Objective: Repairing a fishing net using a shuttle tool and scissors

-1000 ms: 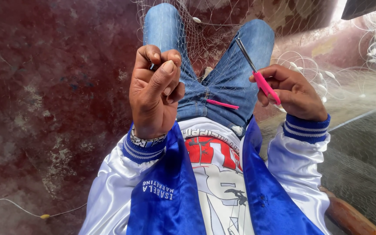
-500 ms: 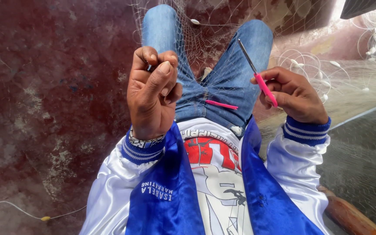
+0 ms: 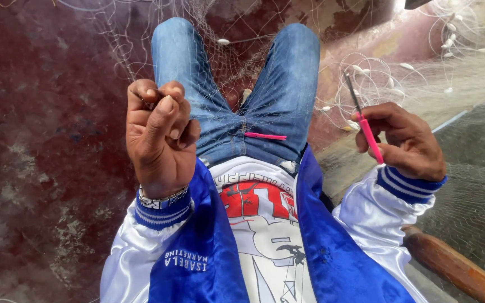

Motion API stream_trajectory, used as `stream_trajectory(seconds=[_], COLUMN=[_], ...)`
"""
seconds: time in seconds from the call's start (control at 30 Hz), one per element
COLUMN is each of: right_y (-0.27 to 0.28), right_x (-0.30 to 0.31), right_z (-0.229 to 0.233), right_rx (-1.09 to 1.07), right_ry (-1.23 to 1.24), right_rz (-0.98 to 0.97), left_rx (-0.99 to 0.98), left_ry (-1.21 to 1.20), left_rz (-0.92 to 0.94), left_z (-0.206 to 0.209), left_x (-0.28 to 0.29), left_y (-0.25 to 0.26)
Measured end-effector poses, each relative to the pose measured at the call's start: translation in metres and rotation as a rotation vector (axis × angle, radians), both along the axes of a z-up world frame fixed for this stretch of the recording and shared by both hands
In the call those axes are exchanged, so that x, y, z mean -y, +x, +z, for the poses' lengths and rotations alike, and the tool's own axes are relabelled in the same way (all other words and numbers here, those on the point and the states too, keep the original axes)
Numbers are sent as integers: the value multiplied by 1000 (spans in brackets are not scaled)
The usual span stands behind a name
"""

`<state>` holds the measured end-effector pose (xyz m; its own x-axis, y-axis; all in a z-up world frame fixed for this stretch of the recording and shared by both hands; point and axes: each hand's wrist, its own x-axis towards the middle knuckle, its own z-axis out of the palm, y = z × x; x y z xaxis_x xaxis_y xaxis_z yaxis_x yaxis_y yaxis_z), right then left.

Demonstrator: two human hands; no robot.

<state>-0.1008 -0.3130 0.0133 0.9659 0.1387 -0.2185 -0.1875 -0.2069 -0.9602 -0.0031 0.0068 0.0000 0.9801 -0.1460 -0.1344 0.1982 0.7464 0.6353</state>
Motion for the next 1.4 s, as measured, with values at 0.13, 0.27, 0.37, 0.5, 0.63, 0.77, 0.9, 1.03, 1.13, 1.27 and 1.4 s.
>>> stream_trajectory(seconds=[0.13,0.27,0.37,0.5,0.63,0.77,0.9,1.03,1.13,1.27,1.4], right_y=[0,-15,-24,-31,-20,-22,-20,-20,-21,-25,-25], right_x=[-2,-4,-7,-32,-51,-55,-65,-61,-57,-71,-85], right_z=[-7,-13,-24,-52,-80,-105,-116,-120,-121,-126,-135], right_rx=[11,133,95,-13,-99,-38,111,229,152,256,370], right_ry=[28,106,-25,-152,-423,-680,-773,-792,-745,-789,-1051], right_rz=[38,93,131,268,393,382,373,297,294,258,219], left_rx=[9,16,1,-18,43,41,18,18,19,5,4], left_ry=[-16,-3,-11,103,39,27,19,6,4,10,6], left_rz=[-12,-18,-36,-29,-26,-46,-52,-46,-42,-35,-48], left_z=[0,0,-5,-8,-11,-14,-14,-16,-16,-18,-20], left_x=[0,1,0,4,9,11,12,12,9,12,15], left_y=[0,0,2,8,18,22,24,24,26,27,27])
